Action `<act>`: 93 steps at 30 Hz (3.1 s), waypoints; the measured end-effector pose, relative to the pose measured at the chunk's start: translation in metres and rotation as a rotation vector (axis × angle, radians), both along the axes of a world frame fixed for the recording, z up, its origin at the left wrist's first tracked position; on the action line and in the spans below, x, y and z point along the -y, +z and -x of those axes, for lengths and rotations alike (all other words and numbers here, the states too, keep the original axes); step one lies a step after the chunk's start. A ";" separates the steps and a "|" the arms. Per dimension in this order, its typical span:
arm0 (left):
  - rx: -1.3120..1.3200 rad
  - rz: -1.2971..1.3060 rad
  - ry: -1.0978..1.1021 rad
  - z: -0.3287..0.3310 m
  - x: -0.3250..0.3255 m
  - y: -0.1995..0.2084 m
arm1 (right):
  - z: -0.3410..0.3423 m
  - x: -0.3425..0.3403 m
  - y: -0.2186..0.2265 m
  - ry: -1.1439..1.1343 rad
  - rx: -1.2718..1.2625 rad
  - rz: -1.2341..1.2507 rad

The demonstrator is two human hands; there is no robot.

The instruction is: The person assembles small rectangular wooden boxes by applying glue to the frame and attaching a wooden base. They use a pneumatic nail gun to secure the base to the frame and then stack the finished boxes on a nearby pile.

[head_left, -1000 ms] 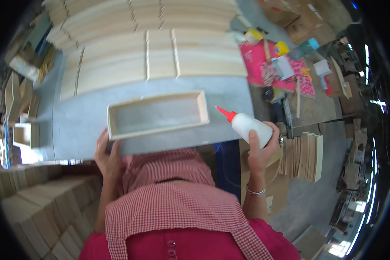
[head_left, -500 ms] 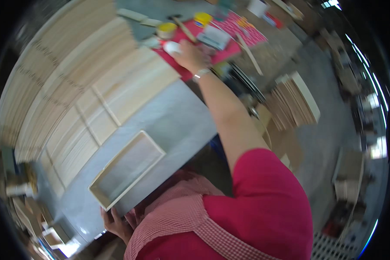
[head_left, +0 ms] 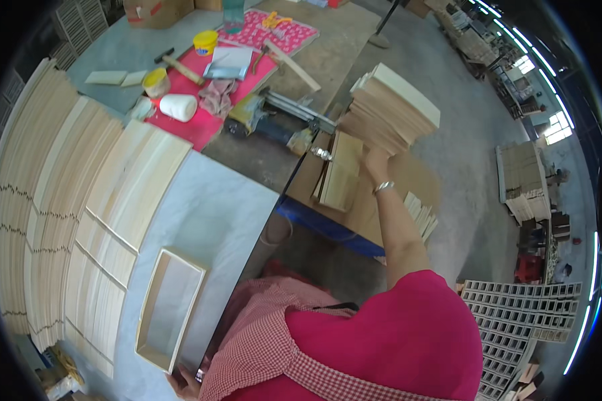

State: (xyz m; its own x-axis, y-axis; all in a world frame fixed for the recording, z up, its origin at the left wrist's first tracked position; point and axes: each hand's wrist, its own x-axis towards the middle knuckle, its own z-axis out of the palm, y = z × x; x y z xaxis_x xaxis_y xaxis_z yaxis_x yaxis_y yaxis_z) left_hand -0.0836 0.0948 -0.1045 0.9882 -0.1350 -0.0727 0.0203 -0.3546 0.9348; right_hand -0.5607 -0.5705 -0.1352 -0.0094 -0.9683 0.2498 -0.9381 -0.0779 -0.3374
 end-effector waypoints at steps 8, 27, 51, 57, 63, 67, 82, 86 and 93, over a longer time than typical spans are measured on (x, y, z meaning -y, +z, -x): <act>0.023 -0.177 -0.129 -0.020 -0.024 -0.009 | -0.061 -0.064 -0.085 -0.283 -0.082 -0.585; 0.236 0.204 -0.159 0.038 0.070 0.178 | -0.135 -0.151 0.220 0.496 0.314 0.694; -0.328 0.723 -0.148 -0.009 0.025 0.170 | -0.399 -0.261 0.237 1.946 -0.168 0.212; -0.346 0.772 -0.206 -0.022 0.029 0.155 | -0.403 -0.256 0.242 1.923 -0.151 0.066; 0.034 -0.020 -0.122 -0.003 0.008 0.132 | -0.394 -0.246 0.233 1.902 -0.174 0.090; 0.132 -0.212 -0.141 0.016 0.016 0.123 | -0.396 -0.249 0.226 1.918 -0.209 0.087; 0.365 -0.322 -0.036 0.023 0.043 0.117 | -0.408 -0.240 0.193 1.918 -0.268 0.022; 0.364 -0.377 -0.043 0.023 0.044 0.118 | -0.409 -0.241 0.191 1.916 -0.280 0.021; 0.404 -0.551 -0.053 0.027 0.049 0.123 | -0.412 -0.244 0.189 1.909 -0.312 -0.017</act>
